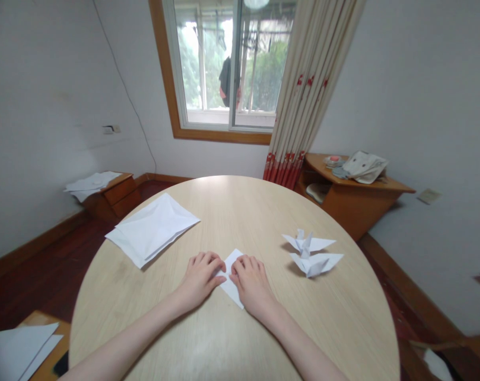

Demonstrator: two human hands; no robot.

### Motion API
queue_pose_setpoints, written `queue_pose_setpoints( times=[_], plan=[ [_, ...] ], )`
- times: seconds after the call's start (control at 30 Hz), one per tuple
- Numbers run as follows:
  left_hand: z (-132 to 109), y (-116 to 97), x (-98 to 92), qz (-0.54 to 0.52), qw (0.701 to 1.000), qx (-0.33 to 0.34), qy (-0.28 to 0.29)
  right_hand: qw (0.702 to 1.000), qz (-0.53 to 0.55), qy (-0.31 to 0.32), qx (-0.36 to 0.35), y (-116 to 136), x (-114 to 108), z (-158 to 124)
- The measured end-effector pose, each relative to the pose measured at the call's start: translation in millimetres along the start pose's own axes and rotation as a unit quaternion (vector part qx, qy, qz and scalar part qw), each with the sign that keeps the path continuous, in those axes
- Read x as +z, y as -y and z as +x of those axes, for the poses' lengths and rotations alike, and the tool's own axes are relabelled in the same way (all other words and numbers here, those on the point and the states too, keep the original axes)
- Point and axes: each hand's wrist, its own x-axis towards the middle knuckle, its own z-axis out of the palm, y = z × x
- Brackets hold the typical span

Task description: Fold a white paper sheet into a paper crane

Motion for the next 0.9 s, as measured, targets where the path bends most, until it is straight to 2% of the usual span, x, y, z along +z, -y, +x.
queue_pose_setpoints(
  times=[0.4,0.57,0.73,0.9],
  plan=[
    [3,12,-11.3,-0.042,0.997,0.010,0.057,0.993,0.069,0.079,0.055,-11,-22,4],
    [5,19,-16.8,-0.070,0.994,0.025,0.075,0.990,0.083,0.088,0.067,-17,-26,5],
    [8,30,-19.6,-0.096,0.988,0.073,0.092,0.990,0.087,0.088,0.075,-28,-26,5],
    [9,34,-21.0,-0.095,0.987,0.101,0.087,0.990,0.089,0.084,0.073,-34,-26,4]
  ],
)
